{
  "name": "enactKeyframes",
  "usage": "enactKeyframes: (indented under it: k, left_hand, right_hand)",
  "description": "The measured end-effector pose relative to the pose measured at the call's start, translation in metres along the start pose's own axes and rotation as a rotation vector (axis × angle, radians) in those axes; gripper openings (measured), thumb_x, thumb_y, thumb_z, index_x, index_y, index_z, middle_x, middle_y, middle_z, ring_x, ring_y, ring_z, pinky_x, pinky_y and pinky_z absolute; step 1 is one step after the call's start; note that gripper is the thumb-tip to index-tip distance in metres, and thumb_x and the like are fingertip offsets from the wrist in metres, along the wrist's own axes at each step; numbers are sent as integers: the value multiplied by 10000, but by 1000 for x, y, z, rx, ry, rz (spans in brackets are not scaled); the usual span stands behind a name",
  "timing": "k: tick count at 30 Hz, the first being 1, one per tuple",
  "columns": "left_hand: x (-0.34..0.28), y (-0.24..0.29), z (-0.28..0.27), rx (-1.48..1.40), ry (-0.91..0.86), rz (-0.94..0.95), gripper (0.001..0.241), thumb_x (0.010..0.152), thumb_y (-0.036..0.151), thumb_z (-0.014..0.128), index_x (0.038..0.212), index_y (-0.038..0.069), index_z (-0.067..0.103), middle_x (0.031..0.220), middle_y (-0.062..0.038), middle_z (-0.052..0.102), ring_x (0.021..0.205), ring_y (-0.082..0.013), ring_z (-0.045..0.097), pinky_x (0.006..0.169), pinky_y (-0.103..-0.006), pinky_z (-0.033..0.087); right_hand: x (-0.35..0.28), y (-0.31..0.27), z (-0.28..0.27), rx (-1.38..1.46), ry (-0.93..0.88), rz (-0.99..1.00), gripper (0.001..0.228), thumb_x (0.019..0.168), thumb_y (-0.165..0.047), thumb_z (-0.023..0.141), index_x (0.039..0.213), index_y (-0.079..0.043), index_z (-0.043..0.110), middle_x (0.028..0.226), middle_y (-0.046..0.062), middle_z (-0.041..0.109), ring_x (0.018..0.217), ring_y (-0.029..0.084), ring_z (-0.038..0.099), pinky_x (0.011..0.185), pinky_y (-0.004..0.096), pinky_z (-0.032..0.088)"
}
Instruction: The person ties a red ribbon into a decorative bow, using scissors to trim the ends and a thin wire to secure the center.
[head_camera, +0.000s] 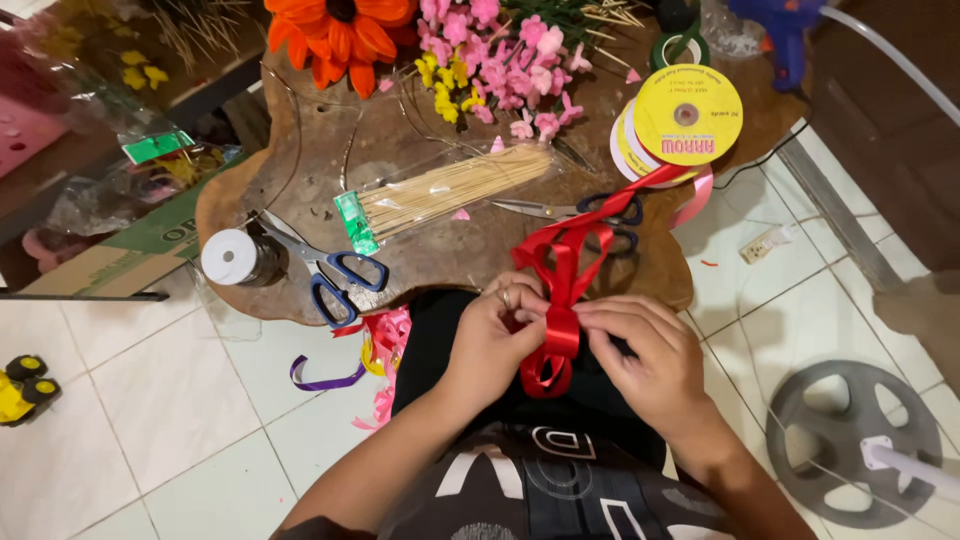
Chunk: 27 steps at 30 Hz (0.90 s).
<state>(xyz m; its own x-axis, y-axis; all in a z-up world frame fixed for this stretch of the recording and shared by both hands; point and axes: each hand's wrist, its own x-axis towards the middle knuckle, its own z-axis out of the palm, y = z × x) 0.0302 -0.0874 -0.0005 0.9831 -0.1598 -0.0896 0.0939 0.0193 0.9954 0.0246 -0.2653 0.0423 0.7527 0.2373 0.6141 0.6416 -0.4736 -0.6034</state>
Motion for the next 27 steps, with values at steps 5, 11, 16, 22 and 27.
enactKeyframes:
  k: [5,11,16,22,27]
  left_hand:
    - [0,-4,1,-44,6,-12,100,782,28,728,844,-42,691,971,-128,604,840,-154,569,795,-299,515]
    - [-1,-12,0,-116,38,-21,137,797,25,753,891,-55,691,989,-143,596,853,-174,626,812,-311,552]
    - [-2,-8,-1,-92,31,-25,134,801,26,758,881,-51,684,987,-144,601,855,-184,642,812,-320,563]
    - [2,-8,-4,-164,32,-58,120,797,26,743,876,-39,679,988,-120,585,823,-136,567,801,-326,540]
    - [2,-18,-5,-144,76,-38,107,804,7,728,883,-43,678,1010,-135,609,819,-150,585,797,-295,512]
  right_hand:
    - [-13,3,4,-4,41,187,152,812,1,753,952,-46,720,891,66,754,794,264,729,732,362,579]
    - [-24,9,7,21,-6,424,190,802,-51,766,980,-87,710,844,6,770,737,171,716,745,315,556]
    - [-25,7,8,103,-19,511,201,812,-50,759,1001,-83,700,847,0,778,723,126,696,755,293,546]
    - [-13,3,5,74,-11,428,217,788,-63,798,991,-96,729,847,0,772,755,160,732,746,301,575]
    - [-9,4,4,22,-44,340,70,852,-102,746,917,-125,756,849,16,746,692,204,694,684,330,566]
